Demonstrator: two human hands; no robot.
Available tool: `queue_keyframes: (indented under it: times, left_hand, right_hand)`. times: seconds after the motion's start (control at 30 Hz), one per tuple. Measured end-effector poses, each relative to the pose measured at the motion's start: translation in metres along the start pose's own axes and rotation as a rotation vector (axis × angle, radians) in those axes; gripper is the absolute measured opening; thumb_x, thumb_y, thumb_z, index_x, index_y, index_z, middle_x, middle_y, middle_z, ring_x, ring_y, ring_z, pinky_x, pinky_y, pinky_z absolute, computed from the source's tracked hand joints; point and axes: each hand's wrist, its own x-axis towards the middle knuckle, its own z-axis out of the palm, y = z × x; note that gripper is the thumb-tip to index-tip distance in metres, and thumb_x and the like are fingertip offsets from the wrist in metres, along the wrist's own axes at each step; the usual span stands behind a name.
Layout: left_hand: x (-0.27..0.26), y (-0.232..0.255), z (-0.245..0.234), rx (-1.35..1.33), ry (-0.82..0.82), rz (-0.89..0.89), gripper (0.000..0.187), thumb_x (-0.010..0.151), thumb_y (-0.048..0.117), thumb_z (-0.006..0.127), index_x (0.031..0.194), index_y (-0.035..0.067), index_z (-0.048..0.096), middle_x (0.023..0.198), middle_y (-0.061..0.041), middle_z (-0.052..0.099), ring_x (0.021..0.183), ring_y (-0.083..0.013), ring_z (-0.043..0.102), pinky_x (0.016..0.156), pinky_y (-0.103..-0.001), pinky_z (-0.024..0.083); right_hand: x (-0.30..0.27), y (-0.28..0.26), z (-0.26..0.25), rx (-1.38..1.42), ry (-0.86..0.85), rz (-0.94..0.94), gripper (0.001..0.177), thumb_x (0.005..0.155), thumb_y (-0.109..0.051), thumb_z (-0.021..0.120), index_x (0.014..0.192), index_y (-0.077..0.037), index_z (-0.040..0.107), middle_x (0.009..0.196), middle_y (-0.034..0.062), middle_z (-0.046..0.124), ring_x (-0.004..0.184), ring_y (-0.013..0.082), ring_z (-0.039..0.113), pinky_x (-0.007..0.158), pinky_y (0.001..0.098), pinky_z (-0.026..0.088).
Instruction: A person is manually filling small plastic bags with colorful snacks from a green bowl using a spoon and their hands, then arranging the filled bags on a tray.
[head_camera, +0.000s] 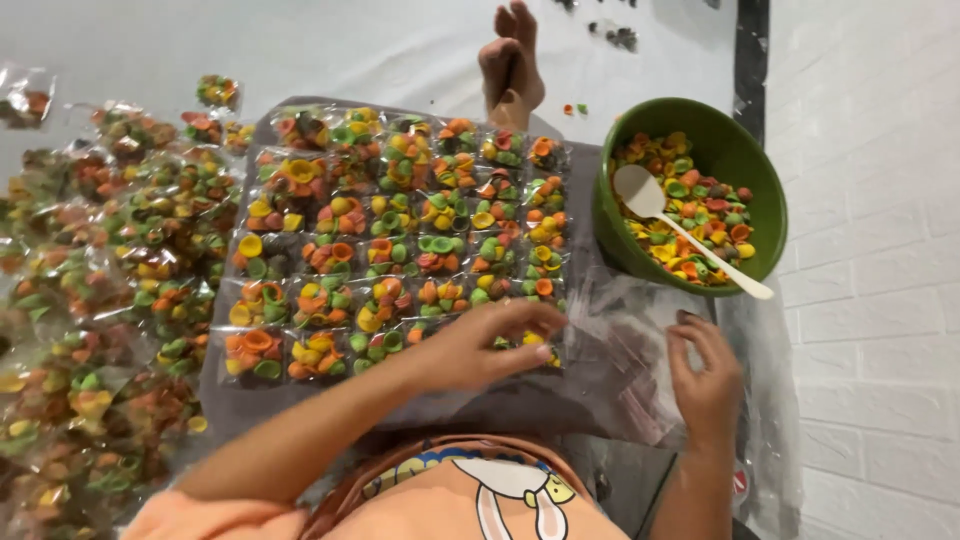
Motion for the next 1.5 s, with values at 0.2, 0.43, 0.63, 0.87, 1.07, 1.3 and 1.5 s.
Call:
queue_keyframes:
  times: [0.2,0.43,0.63,0.87,1.07,1.3,1.5]
  left_hand:
    - [0.026,-0.006,-0.009,0.129,0.025,0.084,0.034,0.096,0.016,0.063,0.127,0.005,0.063,0.114,-0.008,0.073,0.102,-0.0188,0.072,0.086,-0.034,0.058]
    - [0.012,-0.033,-0.001,0.570,0.130,0.477,0.067,0.096,0.035,0.074,0.150,0.011,0.043,0.157,-0.012,0.048,0.134,-0.0318,0.061,0.105,-0.042,0.052]
    - [0.013,-0.049,-0.005,0.154,0.184,0.333,0.093,0.085,0.039,0.082,0.158,0.008,0.034,0.149,-0.021,0.051,0.133,-0.0394,0.058,0.108,-0.049,0.050]
    - [0.024,-0.066,-0.004,-0.476,0.258,0.070,0.097,0.090,0.026,0.081,0.165,0.013,0.021,0.168,-0.023,0.019,0.140,-0.0517,0.043,0.096,-0.054,0.060]
    - [0.027,-0.062,-0.007,-0.591,0.329,-0.100,0.066,0.084,0.025,0.084,0.143,0.006,0.059,0.113,-0.007,0.068,0.097,-0.0185,0.071,0.080,-0.033,0.064]
    - [0.032,-0.057,-0.013,-0.387,0.494,-0.127,0.018,0.085,0.008,0.085,0.100,0.002,0.079,0.072,-0.004,0.071,0.063,-0.0064,0.063,0.058,-0.022,0.054]
    - [0.044,-0.036,-0.018,-0.325,0.602,-0.071,0.021,0.083,0.008,0.089,0.100,0.001,0.078,0.071,-0.006,0.069,0.065,-0.0070,0.064,0.062,-0.024,0.056]
  right_hand:
    - [0.000,-0.034,-0.002,0.424,0.201,0.116,0.009,0.108,0.011,0.053,0.110,0.005,0.058,0.123,0.0182,0.066,0.105,0.0251,0.068,0.097,0.0337,0.057]
    - [-0.001,-0.079,0.025,0.872,0.138,0.156,0.005,0.113,-0.006,0.048,0.118,-0.006,0.050,0.106,0.0157,0.068,0.077,0.0198,0.067,0.076,0.0292,0.061]
    - [0.013,-0.110,0.065,0.839,-0.054,0.181,0.006,0.105,-0.004,0.057,0.105,0.000,0.061,0.085,0.0169,0.071,0.067,0.0204,0.068,0.067,0.0341,0.059]
    - [0.030,-0.134,0.078,0.962,-0.095,0.179,0.014,0.103,-0.008,0.059,0.102,0.003,0.068,0.076,0.0162,0.073,0.070,0.0132,0.069,0.065,0.0323,0.061]
    - [0.027,-0.119,0.085,1.023,-0.152,0.137,0.016,0.103,-0.008,0.057,0.099,0.004,0.065,0.077,0.0223,0.076,0.067,0.0217,0.076,0.058,0.0346,0.063]
    - [0.031,-0.113,0.089,1.072,-0.157,0.161,0.019,0.105,-0.009,0.055,0.109,0.005,0.065,0.079,0.0187,0.076,0.066,0.0150,0.074,0.062,0.0322,0.063]
    - [0.047,-0.116,0.086,1.254,-0.348,0.123,0.060,0.093,-0.012,0.074,0.145,0.002,0.048,0.116,0.0238,0.072,0.099,0.0259,0.076,0.079,0.0338,0.066]
